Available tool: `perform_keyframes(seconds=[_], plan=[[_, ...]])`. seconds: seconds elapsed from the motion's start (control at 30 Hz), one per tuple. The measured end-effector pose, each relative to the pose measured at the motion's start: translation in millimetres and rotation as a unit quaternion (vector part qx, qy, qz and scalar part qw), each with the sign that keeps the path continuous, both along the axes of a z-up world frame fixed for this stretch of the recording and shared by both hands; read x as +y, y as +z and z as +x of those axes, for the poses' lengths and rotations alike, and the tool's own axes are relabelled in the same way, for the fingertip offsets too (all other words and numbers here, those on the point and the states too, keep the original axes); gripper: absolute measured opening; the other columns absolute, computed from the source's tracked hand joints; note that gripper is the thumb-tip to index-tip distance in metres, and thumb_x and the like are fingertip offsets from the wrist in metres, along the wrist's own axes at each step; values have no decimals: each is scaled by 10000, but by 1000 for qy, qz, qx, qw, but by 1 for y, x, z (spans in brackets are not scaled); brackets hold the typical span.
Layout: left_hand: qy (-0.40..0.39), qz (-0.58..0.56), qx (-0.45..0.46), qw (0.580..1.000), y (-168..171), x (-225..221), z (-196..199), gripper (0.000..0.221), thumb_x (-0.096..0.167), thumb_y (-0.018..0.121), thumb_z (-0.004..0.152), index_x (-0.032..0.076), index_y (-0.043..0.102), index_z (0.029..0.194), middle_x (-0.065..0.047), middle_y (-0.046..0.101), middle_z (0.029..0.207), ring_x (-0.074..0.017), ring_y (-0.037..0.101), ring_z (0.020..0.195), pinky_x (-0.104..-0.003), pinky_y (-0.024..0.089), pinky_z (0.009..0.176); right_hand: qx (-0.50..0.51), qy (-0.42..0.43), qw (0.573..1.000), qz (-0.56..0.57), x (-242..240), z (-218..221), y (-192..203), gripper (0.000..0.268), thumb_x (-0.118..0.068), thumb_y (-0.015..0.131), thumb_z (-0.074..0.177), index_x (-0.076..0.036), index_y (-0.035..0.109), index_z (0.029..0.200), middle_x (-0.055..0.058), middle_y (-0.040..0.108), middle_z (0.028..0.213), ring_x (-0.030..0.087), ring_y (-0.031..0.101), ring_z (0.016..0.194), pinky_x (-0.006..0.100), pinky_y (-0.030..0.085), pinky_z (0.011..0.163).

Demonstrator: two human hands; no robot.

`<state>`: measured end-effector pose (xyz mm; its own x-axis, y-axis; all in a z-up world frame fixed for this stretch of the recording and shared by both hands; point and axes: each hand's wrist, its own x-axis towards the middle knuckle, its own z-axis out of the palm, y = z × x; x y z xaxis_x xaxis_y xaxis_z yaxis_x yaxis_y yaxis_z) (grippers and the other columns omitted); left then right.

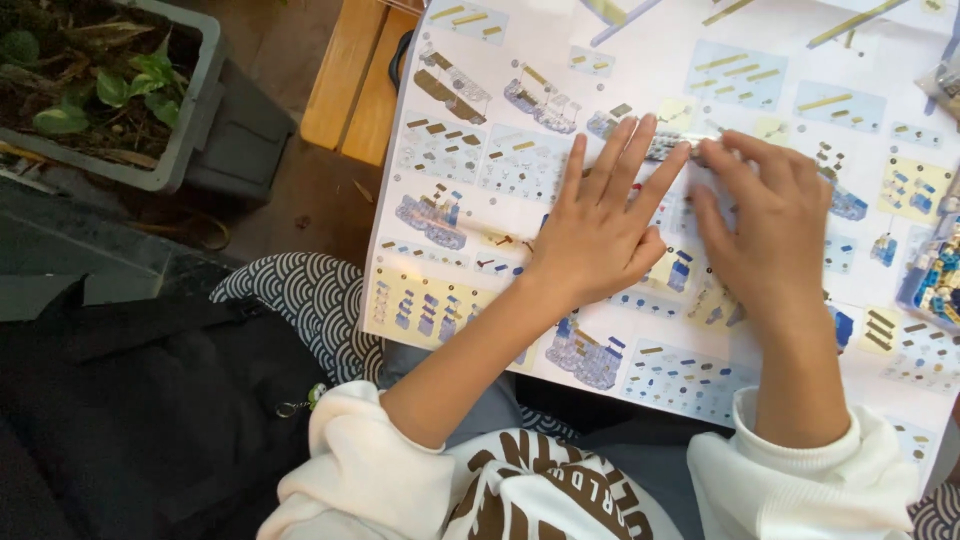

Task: Assembling a LEGO model by following a printed instruction manual and picking pieces from a sorted tray.

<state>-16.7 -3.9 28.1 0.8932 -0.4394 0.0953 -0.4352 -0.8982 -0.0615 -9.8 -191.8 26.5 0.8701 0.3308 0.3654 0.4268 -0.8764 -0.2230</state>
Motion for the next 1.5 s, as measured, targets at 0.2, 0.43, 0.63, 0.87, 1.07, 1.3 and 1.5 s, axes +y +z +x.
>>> perform_keyframes(seconds=[0.2,0.43,0.63,0.87,1.07,1.3,1.5], plan=[[11,-121,-11,992,-31,-11,4,663,460,430,897,145,348,1475,-77,346,1529,-314,254,1455,-612,176,1198,24,-60,997,-37,-33,4,1,372,-112,637,1059,17,647,1408,234,539,1351,427,457,1168,538,369,899],[-9,-38,157,987,0,-4,9,696,516,214,1006,138,18,1556,-104,-4,1626,-312,-52,1480,-605,-12,1171,110,-72,991,-15,-34,17,1,557,-287,432,1083,49,386,1524,271,326,1517,417,266,1380,579,209,1060],[-50,-111,211,970,-1,13,13,701,521,306,1009,151,63,1552,-93,15,1619,-253,-38,1468,-536,-31,1167,178,-94,975,91,-50,7,19,571,-313,401,1092,-84,183,1568,167,153,1592,359,147,1465,617,159,1107],[-91,-150,101,979,-9,-29,42,675,415,450,998,76,218,1534,-119,163,1598,-296,147,1473,-534,146,1166,172,-102,980,12,-40,17,10,562,-305,373,1057,-35,242,1533,180,224,1584,331,164,1456,503,99,1156],[-98,-59,61,992,-35,-72,78,722,450,266,949,73,166,1556,-77,101,1621,-199,84,1494,-505,29,1195,172,-117,978,-34,-33,27,-5,555,-316,300,1039,-72,243,1534,115,233,1592,256,182,1461,482,96,1163],[-126,-88,50,987,-2,-60,85,649,309,383,968,42,211,1533,-115,165,1604,-253,149,1480,-580,36,1162,234,-124,958,113,-42,46,35,559,-335,362,1005,-35,342,1475,159,235,1568,314,197,1442,614,169,1086],[-477,-241,-9,845,45,-103,-22,1047,410,755,676,305,140,1518,-27,738,1077,-329,586,1279,-754,233,1141,-67,-147,985,-53,-74,93,23,412,-138,585,982,19,455,1339,189,505,1295,385,479,1098,524,391,882]])
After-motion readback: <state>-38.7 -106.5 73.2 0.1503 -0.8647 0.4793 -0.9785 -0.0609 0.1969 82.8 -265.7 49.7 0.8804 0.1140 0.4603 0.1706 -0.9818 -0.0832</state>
